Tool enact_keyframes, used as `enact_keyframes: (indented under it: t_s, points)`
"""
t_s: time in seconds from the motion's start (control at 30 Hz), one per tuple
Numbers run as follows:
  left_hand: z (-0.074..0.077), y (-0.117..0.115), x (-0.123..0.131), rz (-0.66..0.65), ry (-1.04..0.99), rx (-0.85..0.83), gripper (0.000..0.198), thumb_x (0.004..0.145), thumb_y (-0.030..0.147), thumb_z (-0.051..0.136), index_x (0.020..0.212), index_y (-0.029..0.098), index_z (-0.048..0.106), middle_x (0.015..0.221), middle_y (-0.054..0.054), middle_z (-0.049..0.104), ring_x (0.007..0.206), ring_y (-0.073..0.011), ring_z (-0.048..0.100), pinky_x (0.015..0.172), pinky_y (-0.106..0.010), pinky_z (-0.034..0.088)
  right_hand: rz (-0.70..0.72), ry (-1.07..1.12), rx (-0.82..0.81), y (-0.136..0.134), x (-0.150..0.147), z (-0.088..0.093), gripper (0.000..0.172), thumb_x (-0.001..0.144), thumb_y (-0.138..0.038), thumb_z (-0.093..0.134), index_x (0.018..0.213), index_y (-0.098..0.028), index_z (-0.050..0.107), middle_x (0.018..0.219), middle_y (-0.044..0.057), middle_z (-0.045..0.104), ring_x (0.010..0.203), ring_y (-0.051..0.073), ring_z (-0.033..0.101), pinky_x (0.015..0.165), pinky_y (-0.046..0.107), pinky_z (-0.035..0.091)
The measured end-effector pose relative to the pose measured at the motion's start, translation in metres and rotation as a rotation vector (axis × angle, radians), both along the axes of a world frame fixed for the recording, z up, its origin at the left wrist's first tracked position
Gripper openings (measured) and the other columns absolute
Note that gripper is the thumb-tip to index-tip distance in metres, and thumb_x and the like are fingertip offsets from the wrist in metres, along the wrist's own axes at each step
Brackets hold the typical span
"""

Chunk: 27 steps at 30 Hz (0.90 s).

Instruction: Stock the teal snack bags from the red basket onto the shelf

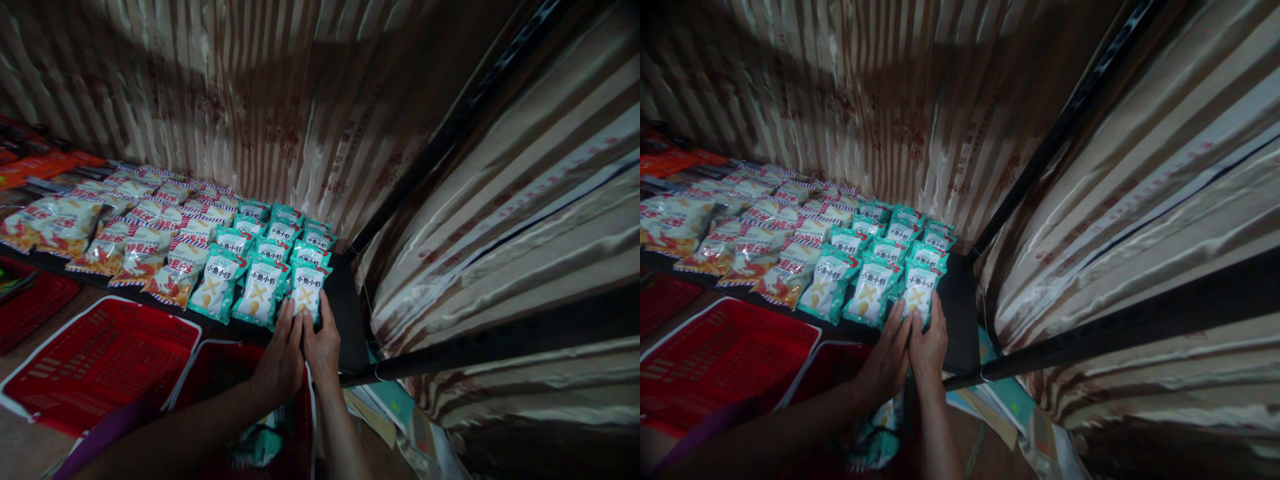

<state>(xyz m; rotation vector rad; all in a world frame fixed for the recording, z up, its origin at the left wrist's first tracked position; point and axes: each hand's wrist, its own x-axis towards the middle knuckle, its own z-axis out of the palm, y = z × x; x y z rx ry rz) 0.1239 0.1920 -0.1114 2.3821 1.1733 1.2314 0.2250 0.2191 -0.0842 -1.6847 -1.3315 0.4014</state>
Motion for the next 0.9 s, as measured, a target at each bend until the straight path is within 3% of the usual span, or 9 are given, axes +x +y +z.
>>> enact_keyframes:
  t_s: [0.43, 0.77, 0.9]
  points:
    - [0.0, -0.0002, 0.0008, 0.039, -0.016, 0.0, 0.069, 0.083, 0.004, 0.033, 0.143, 0.009, 0.0, 0.149, -0.023, 0.005, 0.138, -0.0334, 0.0, 0.105, -0.058, 0.029, 0.003, -0.067, 0.032, 0.0016, 0.0001, -0.0058, 0.055, 0.081, -0.043, 0.047, 0.129, -0.015, 0.048, 0.131, 0.011, 0.052, 0.119, 0.023, 0.048, 0.101, 0.041, 0.037]
    - [-0.0035, -0.0002, 0.0011, 0.046, 0.004, 0.019, 0.071, 0.082, 0.002, 0.032, 0.143, 0.008, -0.003, 0.15, -0.023, 0.001, 0.138, -0.0348, 0.001, 0.104, -0.059, 0.03, 0.01, -0.212, 0.049, 0.0016, -0.0003, -0.0088, 0.05, 0.084, -0.039, 0.044, 0.129, -0.017, 0.048, 0.128, 0.011, 0.055, 0.117, 0.023, 0.05, 0.099, 0.041, 0.04]
    - [-0.0028, -0.0018, 0.0014, 0.059, 0.011, 0.023, 0.071, 0.082, 0.003, 0.033, 0.143, 0.007, -0.002, 0.15, -0.023, 0.001, 0.138, -0.0345, 0.001, 0.105, -0.058, 0.029, -0.019, -0.25, 0.04, 0.001, -0.002, -0.0083, 0.055, 0.084, -0.04, 0.043, 0.132, -0.013, 0.044, 0.133, 0.015, 0.049, 0.123, 0.025, 0.045, 0.1, 0.043, 0.038]
